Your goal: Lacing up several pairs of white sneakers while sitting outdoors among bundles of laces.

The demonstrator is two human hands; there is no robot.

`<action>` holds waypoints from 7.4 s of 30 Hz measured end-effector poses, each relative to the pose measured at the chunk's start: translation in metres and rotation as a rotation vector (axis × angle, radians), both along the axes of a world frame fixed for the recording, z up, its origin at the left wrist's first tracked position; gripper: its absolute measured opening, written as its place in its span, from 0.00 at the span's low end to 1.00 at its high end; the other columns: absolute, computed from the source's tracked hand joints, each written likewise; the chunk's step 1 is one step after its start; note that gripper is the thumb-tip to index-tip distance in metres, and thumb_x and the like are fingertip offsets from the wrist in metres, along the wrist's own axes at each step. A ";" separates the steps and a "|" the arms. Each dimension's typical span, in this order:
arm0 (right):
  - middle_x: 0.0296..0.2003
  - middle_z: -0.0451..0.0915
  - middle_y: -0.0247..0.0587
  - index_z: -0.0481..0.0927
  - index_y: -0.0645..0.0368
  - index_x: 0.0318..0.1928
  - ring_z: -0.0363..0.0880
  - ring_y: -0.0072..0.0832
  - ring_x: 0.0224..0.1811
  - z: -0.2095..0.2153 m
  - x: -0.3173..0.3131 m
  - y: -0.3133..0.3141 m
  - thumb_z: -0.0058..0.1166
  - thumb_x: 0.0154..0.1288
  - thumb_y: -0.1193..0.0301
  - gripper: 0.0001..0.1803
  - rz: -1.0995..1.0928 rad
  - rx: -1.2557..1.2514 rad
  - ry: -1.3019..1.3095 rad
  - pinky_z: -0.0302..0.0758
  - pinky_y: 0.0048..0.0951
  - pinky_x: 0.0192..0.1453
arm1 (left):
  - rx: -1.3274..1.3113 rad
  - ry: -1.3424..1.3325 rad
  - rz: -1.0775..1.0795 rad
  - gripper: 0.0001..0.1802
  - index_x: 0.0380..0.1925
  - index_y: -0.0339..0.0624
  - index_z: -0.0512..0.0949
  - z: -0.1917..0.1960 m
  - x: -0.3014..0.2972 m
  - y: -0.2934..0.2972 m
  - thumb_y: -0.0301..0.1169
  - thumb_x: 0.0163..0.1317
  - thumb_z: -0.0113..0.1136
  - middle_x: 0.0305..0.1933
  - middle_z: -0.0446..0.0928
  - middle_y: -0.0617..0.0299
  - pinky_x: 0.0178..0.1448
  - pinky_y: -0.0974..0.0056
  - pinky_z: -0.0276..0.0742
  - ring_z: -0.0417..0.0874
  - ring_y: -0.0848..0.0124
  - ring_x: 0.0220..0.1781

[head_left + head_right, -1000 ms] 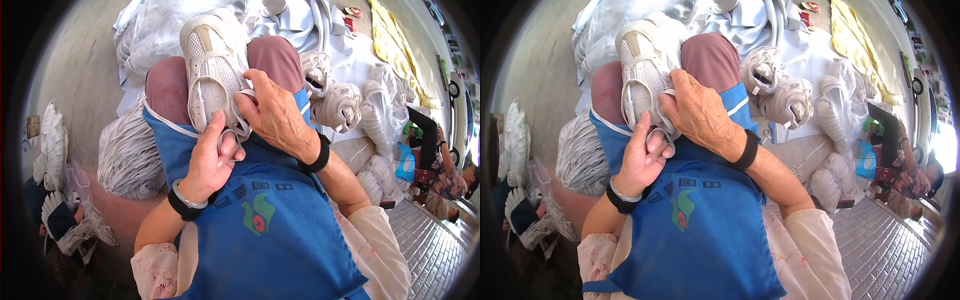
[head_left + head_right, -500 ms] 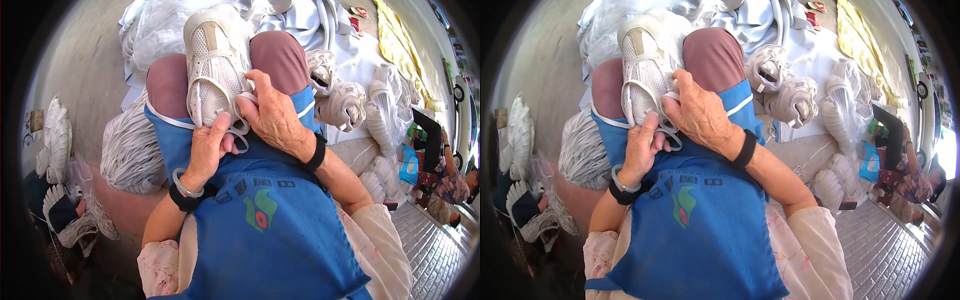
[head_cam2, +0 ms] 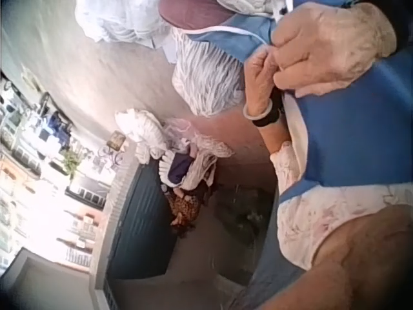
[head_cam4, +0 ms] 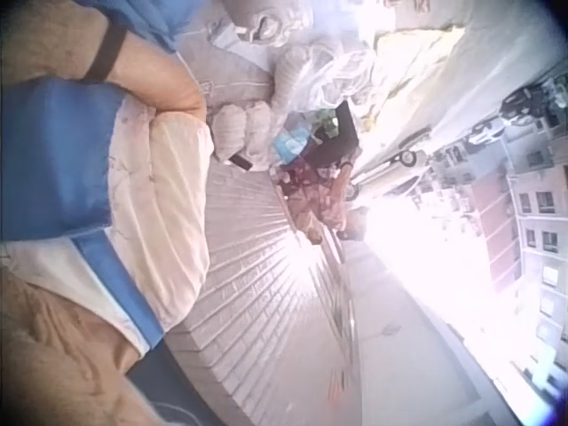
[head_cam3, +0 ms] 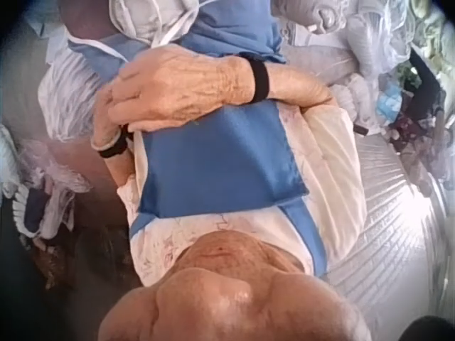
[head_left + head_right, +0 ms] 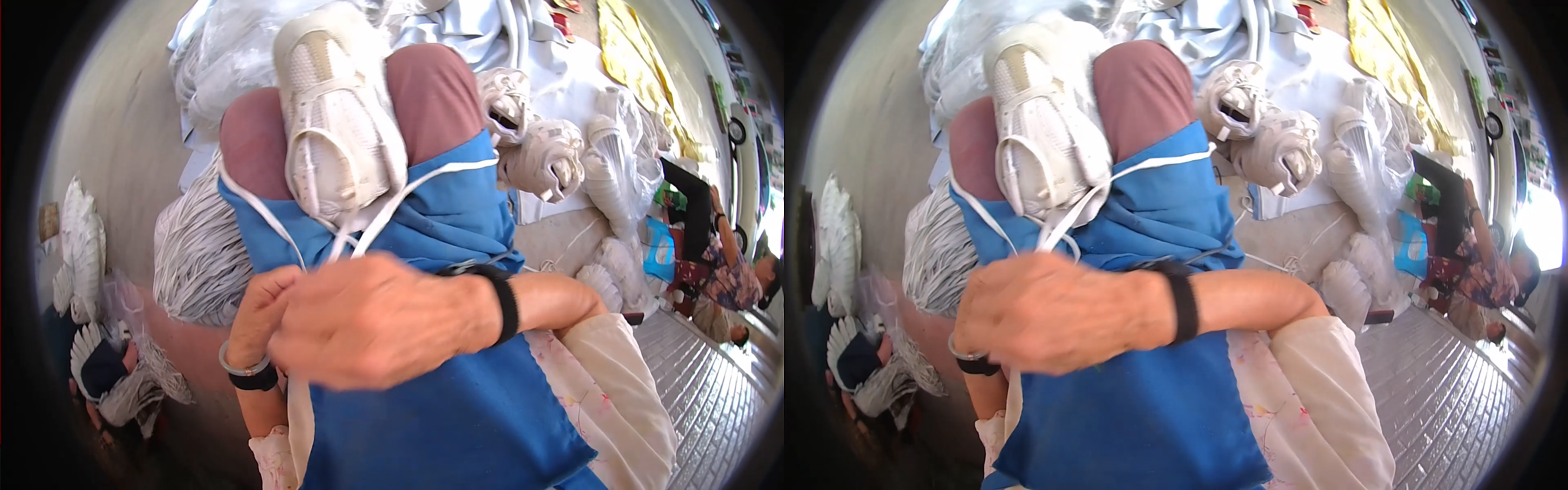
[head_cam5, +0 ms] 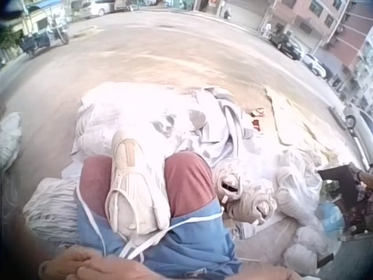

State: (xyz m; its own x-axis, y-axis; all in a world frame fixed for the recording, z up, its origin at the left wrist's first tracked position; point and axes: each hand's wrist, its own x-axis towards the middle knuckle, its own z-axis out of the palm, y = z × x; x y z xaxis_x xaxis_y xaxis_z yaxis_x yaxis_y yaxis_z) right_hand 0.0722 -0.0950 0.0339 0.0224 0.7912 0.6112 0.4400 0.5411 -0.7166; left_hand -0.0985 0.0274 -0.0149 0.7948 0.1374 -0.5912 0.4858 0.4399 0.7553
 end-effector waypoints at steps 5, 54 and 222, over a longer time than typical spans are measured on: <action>0.28 0.79 0.40 0.80 0.63 0.39 0.78 0.26 0.30 -0.019 0.063 -0.055 0.57 0.60 0.71 0.09 -0.725 -0.479 -0.045 0.75 0.25 0.37 | 0.172 -0.004 -0.297 0.12 0.37 0.31 0.81 0.006 -0.022 0.018 0.31 0.63 0.57 0.32 0.80 0.62 0.36 0.74 0.73 0.77 0.78 0.30; 0.29 0.72 0.44 0.79 0.60 0.35 0.76 0.40 0.34 -0.074 0.113 -0.020 0.58 0.54 0.77 0.06 -0.732 -0.462 -0.479 0.75 0.37 0.39 | 0.421 -0.280 -0.156 0.06 0.30 0.37 0.74 0.062 0.027 0.017 0.27 0.61 0.60 0.20 0.75 0.64 0.22 0.74 0.68 0.72 0.80 0.17; 0.24 0.77 0.55 0.79 0.67 0.30 0.78 0.49 0.27 -0.038 0.094 0.049 0.48 0.51 0.82 0.06 -0.510 -0.294 -0.131 0.74 0.41 0.31 | 0.388 -0.090 0.299 0.10 0.29 0.42 0.73 0.004 0.123 0.043 0.34 0.62 0.63 0.23 0.67 0.75 0.20 0.79 0.56 0.61 0.87 0.19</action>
State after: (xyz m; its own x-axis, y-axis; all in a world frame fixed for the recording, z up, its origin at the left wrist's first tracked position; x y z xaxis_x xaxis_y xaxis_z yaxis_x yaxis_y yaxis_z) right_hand 0.1660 -0.0459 -0.0038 0.3831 0.8367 0.3914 0.6864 0.0256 -0.7267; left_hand 0.0249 0.0703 -0.0110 0.7324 0.5633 -0.3823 0.3066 0.2285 0.9240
